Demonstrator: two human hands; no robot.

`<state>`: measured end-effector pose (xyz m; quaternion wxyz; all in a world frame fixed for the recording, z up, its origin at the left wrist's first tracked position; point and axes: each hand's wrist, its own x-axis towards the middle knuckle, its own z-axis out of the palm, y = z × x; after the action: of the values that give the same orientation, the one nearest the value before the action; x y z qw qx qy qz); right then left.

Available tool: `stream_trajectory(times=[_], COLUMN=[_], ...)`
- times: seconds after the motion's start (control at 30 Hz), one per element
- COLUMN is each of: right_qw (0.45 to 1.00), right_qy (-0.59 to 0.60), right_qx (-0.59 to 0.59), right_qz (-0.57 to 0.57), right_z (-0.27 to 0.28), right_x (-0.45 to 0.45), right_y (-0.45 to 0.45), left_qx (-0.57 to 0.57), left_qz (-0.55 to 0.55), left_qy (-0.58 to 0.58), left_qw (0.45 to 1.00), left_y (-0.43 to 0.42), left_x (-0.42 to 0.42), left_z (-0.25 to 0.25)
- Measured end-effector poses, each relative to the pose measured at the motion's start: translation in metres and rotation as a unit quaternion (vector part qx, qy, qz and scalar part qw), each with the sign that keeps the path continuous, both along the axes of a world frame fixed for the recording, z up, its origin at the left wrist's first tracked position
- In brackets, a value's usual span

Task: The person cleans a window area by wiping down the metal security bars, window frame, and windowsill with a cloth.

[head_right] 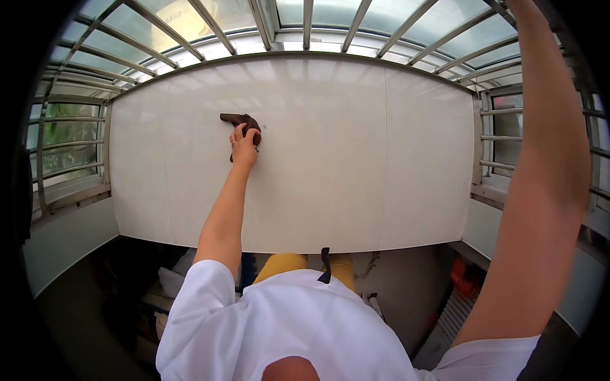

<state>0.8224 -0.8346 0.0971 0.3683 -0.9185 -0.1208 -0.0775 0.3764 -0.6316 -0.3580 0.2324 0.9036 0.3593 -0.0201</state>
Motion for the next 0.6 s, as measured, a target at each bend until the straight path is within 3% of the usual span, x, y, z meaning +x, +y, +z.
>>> stream_trajectory(times=[0.03, 0.07, 0.1, 0.13, 0.23, 0.27, 0.33, 0.4, 0.43, 0.47, 0.5, 0.53, 0.57, 0.6], right_qw=[0.993, 0.925, 0.986, 0.972, 0.904, 0.884, 0.849, 0.872, 0.832, 0.831, 0.764, 0.744, 0.72, 0.717], right_qy=[-0.071, 0.192, 0.041, 0.065, 0.31, 0.374, 0.491, 0.467, 0.532, 0.542, 0.631, 0.651, 0.673, 0.676], right_qx=[-0.085, 0.297, 0.058, 0.081, 0.098, -0.003, 0.008, -0.11, -0.157, -0.119, -0.104, -0.117, -0.13, -0.121], right_qz=[0.033, 0.135, 0.152, 0.212, 0.276, 0.279, 0.195, 0.1, 0.029, -0.03, -0.087, -0.097, -0.11, -0.123], right_z=[-0.036, -0.068, -0.101, -0.154, -0.27, -0.293, -0.36, -0.39, -0.379, -0.4, -0.393, -0.378, -0.362, -0.358], right_x=[-0.002, 0.001, -0.053, -0.072, -0.228, -0.283, -0.403, -0.531, -0.584, -0.657, -0.701, -0.726, -0.747, -0.763], right_y=[-0.013, -0.033, -0.039, -0.063, -0.145, -0.184, -0.291, -0.396, -0.432, -0.489, -0.522, -0.54, -0.552, -0.563], left_qx=[-0.006, -0.012, -0.022, -0.023, -0.026, -0.021, -0.018, 0.004, 0.023, 0.042, 0.058, 0.058, 0.065, -0.01], left_qz=[-0.001, 0.0, 0.003, 0.004, 0.031, 0.042, 0.094, 0.131, 0.103, 0.076, 0.039, -0.001, -0.092, -0.219], left_qy=[0.019, 0.037, 0.045, 0.035, -0.006, -0.001, -0.006, -0.038, -0.068, -0.1, -0.129, -0.146, -0.162, -0.163], left_qw=[1.0, 0.999, 0.999, 0.999, 0.999, 0.999, 0.995, 0.991, 0.992, 0.991, 0.989, 0.987, 0.98, 0.962], left_y=[-0.002, -0.004, -0.004, -0.003, -0.002, -0.006, -0.015, -0.046, -0.078, -0.116, -0.171, -0.233, -0.293, -0.343], left_x=[-0.002, -0.001, -0.002, -0.004, -0.002, 0.001, 0.01, 0.022, 0.024, 0.025, 0.023, 0.014, -0.001, -0.017], left_z=[0.003, 0.006, 0.009, 0.007, -0.006, -0.007, -0.01, -0.013, -0.021, -0.026, -0.017, -0.019, -0.017, -0.01])
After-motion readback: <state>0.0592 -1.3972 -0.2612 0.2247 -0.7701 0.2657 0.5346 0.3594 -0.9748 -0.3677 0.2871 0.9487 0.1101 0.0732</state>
